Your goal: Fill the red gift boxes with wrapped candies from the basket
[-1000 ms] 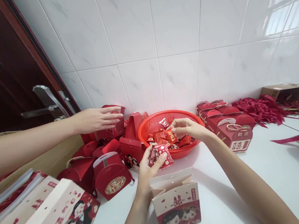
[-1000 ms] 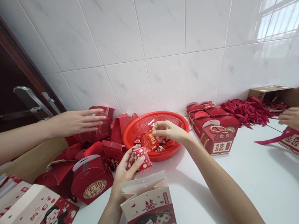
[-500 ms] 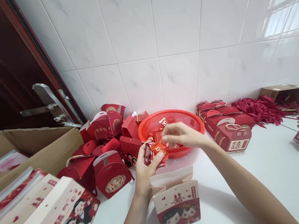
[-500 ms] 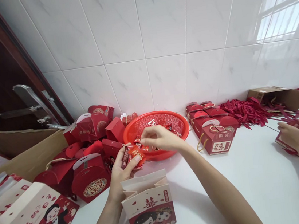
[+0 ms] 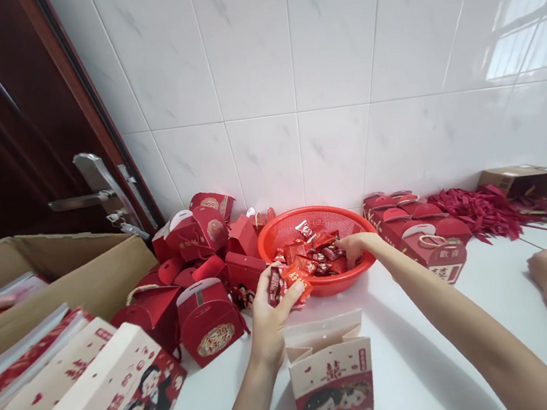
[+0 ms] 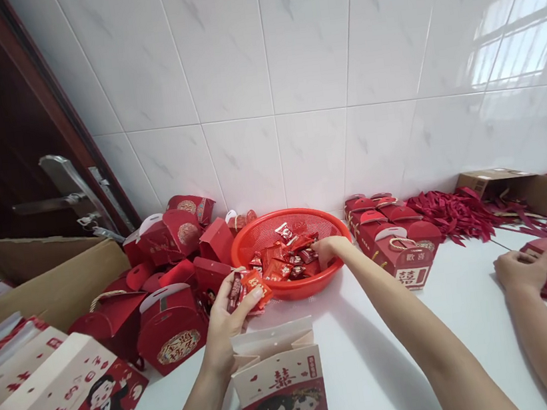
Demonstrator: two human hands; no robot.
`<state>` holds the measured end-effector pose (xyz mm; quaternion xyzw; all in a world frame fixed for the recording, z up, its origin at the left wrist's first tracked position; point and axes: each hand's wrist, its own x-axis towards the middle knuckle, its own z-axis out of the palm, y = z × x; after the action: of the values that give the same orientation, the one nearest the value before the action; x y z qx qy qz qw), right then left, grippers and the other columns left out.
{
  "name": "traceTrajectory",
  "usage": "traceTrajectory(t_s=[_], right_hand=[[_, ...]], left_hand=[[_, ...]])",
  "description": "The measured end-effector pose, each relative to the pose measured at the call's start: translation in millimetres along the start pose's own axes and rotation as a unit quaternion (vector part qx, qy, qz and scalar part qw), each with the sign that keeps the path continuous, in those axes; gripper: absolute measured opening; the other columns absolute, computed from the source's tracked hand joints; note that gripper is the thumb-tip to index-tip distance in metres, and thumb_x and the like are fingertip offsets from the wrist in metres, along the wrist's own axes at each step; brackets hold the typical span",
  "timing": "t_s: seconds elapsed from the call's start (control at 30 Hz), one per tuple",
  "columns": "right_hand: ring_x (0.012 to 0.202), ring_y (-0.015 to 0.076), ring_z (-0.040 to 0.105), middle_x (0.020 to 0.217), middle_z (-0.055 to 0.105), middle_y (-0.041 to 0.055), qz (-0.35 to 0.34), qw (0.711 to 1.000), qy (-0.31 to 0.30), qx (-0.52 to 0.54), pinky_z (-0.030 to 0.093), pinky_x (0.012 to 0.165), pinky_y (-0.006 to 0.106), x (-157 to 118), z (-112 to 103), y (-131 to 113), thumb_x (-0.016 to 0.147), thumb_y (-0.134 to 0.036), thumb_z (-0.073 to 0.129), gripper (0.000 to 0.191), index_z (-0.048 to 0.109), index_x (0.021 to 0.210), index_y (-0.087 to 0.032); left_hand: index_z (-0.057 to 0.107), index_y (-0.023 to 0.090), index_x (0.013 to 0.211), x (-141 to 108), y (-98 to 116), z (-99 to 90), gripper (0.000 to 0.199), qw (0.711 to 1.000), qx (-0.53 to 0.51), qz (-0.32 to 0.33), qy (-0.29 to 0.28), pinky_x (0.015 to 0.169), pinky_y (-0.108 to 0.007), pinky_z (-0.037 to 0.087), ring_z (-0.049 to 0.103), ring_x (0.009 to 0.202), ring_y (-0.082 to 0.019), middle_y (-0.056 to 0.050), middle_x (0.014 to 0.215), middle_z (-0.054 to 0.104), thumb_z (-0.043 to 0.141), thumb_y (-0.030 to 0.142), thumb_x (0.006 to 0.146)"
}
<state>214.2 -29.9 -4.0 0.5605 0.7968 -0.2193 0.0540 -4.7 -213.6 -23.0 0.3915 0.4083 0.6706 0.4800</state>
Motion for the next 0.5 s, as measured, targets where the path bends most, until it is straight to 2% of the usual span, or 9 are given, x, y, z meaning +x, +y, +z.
traceTrajectory(t_s=[0.07,0.17,0.3,0.4,0.5], right_hand=[[0.067,0.0235,0.068,0.090,0.073,0.0072,-0.002,1.000,-0.005,-0.001,0.049,0.049,0.027,-0.3,2.1,-1.8,0.042,-0.014,0.085,0.071,0.070,0.111,-0.021],[0.069,0.0247,0.069,0.098,0.072,0.0117,-0.006,1.000,0.010,-0.002,0.049,0.049,0.028,-2.8,4.1,-2.4,0.046,-0.007,0.079,0.078,0.067,0.122,-0.019],[0.075,0.0241,0.069,0.104,0.072,0.0121,-0.025,0.999,0.018,0.016,0.050,0.053,0.027,-7.5,3.0,-1.9,0.051,-0.004,0.074,0.071,0.068,0.120,-0.017],[0.071,0.0196,0.068,0.089,0.072,0.0044,-0.051,0.996,0.018,0.068,0.051,0.057,0.025,-11.9,0.2,-0.4,0.055,-0.006,0.073,0.063,0.069,0.117,-0.018],[0.063,0.0167,0.065,0.067,0.067,-0.0018,-0.097,0.974,0.014,0.205,0.051,0.059,0.025,-15.2,-1.0,2.4,0.056,-0.008,0.072,0.051,0.070,0.107,-0.014]], left_hand=[[0.064,0.021,0.117,-0.4,-0.6,-0.3,0.059,1.000,-0.005,0.000,-0.003,0.071,-0.021,0.055,0.068,0.094,-0.019,-0.006,0.113,0.072,0.089,0.034,0.066],[0.064,0.022,0.116,-1.6,-0.7,-0.4,0.057,1.000,0.004,-0.002,-0.011,0.072,-0.022,0.054,0.069,0.093,-0.019,-0.005,0.111,0.073,0.089,0.035,0.066],[0.063,0.021,0.117,-2.1,-0.8,-1.0,0.059,1.000,0.024,-0.003,-0.015,0.073,-0.023,0.054,0.068,0.094,-0.020,-0.005,0.111,0.073,0.088,0.037,0.066],[0.062,0.021,0.118,-1.6,-2.3,-2.2,0.061,1.000,0.025,-0.006,-0.016,0.075,-0.025,0.054,0.068,0.095,-0.020,-0.006,0.111,0.072,0.088,0.039,0.066],[0.062,0.020,0.119,-1.0,-4.1,-3.4,0.062,1.000,0.024,-0.009,-0.017,0.078,-0.026,0.054,0.068,0.096,-0.020,-0.006,0.110,0.073,0.088,0.039,0.066]])
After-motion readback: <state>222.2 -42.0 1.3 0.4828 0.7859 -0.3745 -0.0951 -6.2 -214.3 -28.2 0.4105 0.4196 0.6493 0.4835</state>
